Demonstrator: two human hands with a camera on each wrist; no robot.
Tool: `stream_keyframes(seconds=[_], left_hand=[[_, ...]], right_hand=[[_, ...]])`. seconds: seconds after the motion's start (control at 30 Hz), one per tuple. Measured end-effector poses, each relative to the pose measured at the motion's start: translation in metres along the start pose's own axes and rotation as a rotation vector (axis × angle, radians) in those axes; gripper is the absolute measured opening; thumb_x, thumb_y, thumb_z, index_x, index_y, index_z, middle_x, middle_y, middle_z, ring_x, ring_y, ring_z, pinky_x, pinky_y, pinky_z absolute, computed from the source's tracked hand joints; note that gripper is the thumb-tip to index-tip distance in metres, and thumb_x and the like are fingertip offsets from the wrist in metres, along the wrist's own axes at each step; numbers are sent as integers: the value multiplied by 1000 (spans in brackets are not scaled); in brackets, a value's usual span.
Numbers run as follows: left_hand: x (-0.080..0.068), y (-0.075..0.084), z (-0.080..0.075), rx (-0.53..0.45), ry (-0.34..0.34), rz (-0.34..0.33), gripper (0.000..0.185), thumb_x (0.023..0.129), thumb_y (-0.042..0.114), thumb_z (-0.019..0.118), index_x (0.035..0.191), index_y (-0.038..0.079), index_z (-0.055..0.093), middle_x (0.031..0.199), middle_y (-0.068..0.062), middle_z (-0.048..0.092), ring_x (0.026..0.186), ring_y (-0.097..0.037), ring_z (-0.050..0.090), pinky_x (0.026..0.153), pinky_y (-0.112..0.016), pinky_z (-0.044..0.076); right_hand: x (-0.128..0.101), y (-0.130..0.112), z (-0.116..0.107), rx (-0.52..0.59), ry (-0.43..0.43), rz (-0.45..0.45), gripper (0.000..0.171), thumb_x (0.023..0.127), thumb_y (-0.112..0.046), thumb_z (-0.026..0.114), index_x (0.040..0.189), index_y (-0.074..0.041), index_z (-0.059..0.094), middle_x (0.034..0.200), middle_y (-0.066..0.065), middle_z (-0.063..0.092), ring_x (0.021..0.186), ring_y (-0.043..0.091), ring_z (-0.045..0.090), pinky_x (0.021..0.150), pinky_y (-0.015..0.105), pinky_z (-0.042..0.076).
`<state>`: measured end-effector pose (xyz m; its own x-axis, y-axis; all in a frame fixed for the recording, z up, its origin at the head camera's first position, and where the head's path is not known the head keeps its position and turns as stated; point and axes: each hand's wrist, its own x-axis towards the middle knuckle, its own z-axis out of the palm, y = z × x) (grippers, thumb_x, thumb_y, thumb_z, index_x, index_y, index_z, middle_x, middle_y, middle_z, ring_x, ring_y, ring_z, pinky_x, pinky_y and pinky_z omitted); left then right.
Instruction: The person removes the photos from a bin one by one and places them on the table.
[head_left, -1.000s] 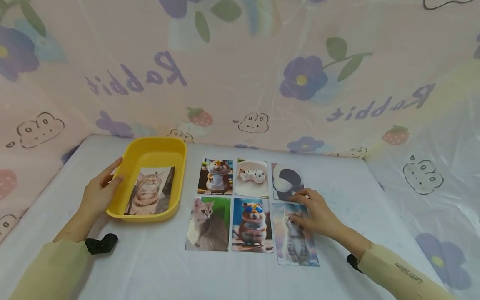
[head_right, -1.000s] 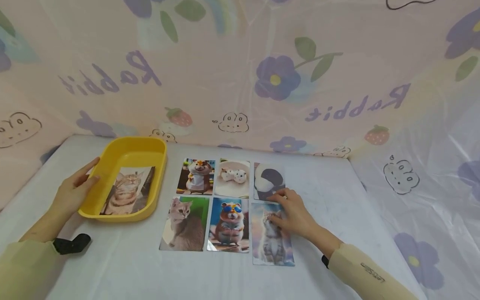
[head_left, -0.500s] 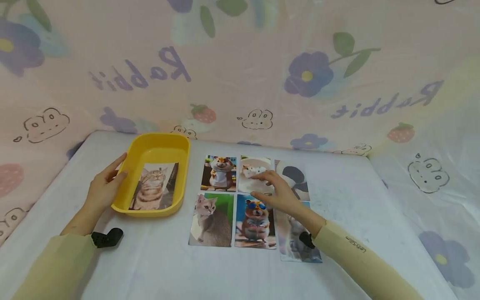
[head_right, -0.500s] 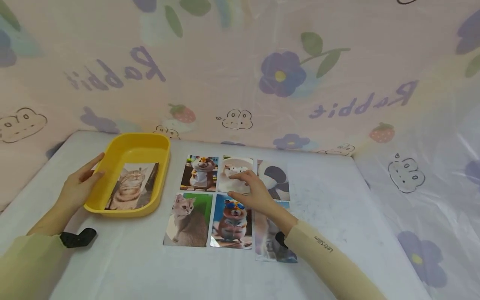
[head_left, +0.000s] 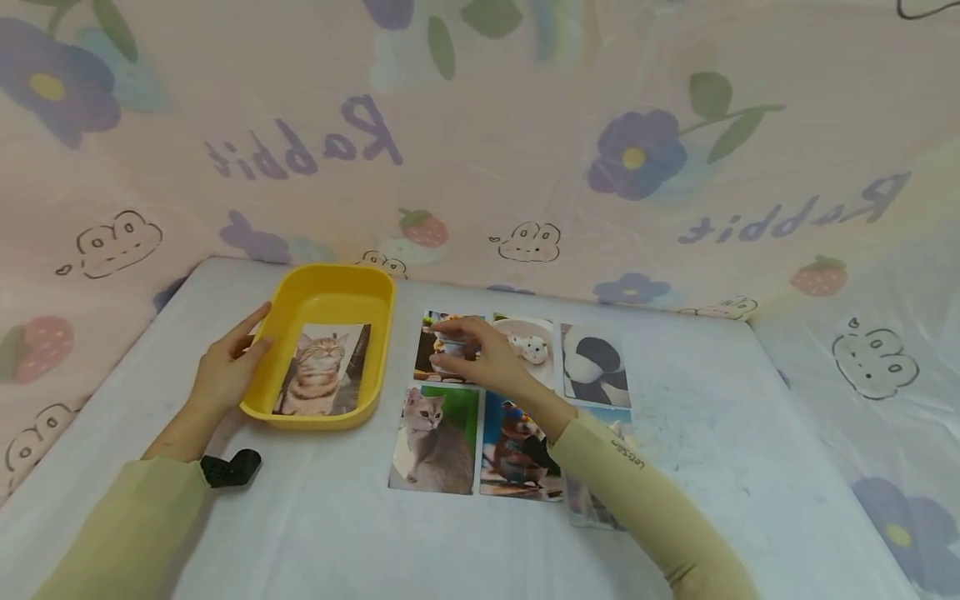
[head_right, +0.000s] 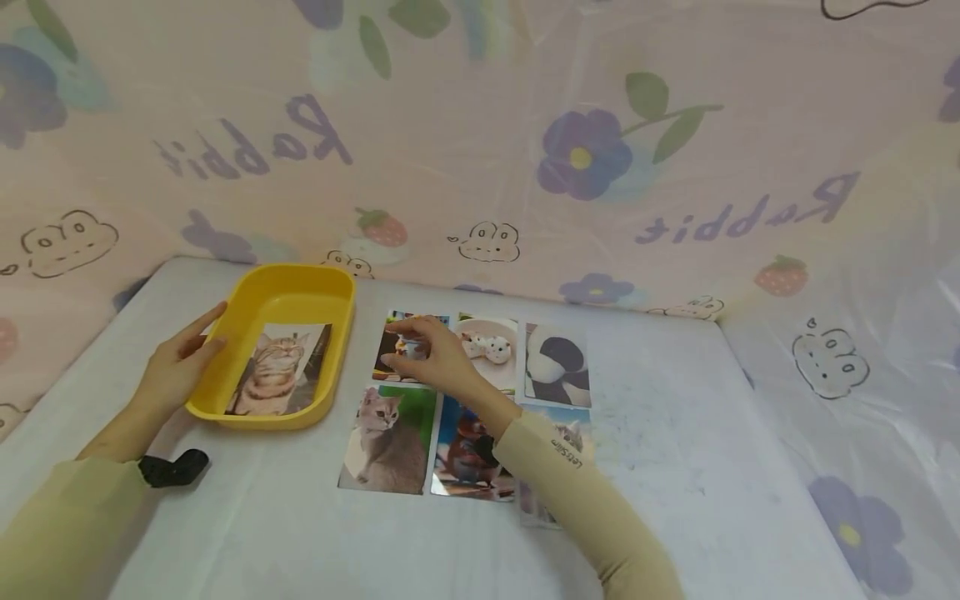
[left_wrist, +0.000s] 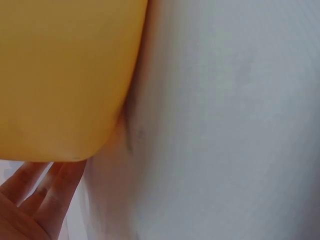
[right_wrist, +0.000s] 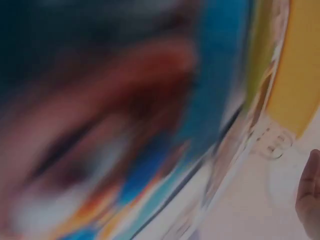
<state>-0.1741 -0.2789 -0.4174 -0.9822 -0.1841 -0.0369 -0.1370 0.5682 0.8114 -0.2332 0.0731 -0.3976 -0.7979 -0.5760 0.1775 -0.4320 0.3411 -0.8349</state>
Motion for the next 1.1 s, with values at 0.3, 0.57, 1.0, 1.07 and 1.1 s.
stream_keyframes(seconds=[0.3, 0.57, 1.0, 1.07, 1.1], left_hand=[[1, 3, 1, -19, 8, -7, 52, 103, 35, 36, 153, 30, 22, 142, -35, 37, 122, -50, 44, 96, -61, 42], [0, 1, 0, -18, 7, -31, 52, 103, 35, 36, 152, 32, 21, 144, -34, 36, 124, -50, 42, 98, -62, 40], [-1, 0, -1, -31, 15, -14, 52, 103, 34, 37, 152, 31, 23, 144, -33, 36, 125, -50, 42, 98, -62, 40], [-1, 1, -1, -31, 17, -17, 51, 103, 33, 37, 152, 31, 23, 145, -33, 35, 126, -50, 41, 99, -62, 40], [-1, 1, -1, -30, 17, -18, 51, 103, 33, 37, 152, 31, 23, 145, -33, 35, 126, -50, 40, 99, -62, 39]], right_hand=[[37, -22, 29, 92, -52, 24, 44, 90, -22, 67, 132, -13, 57, 131, 10, 55, 120, 31, 52, 95, 35, 49], [66, -40, 53, 162, -137, 65, 50, 90, -23, 67, 137, -13, 52, 137, 5, 54, 127, 24, 51, 98, 25, 47], [105, -60, 88, -143, -293, 196, 62, 86, -35, 70, 140, -14, 50, 143, 6, 50, 131, 25, 47, 103, 35, 44], [109, -60, 93, -177, -290, 197, 62, 85, -35, 70, 139, -12, 50, 141, 9, 52, 129, 26, 49, 102, 34, 45], [111, -61, 95, -195, -286, 203, 63, 85, -36, 71, 139, -12, 51, 140, 10, 53, 128, 26, 50, 101, 33, 45]])
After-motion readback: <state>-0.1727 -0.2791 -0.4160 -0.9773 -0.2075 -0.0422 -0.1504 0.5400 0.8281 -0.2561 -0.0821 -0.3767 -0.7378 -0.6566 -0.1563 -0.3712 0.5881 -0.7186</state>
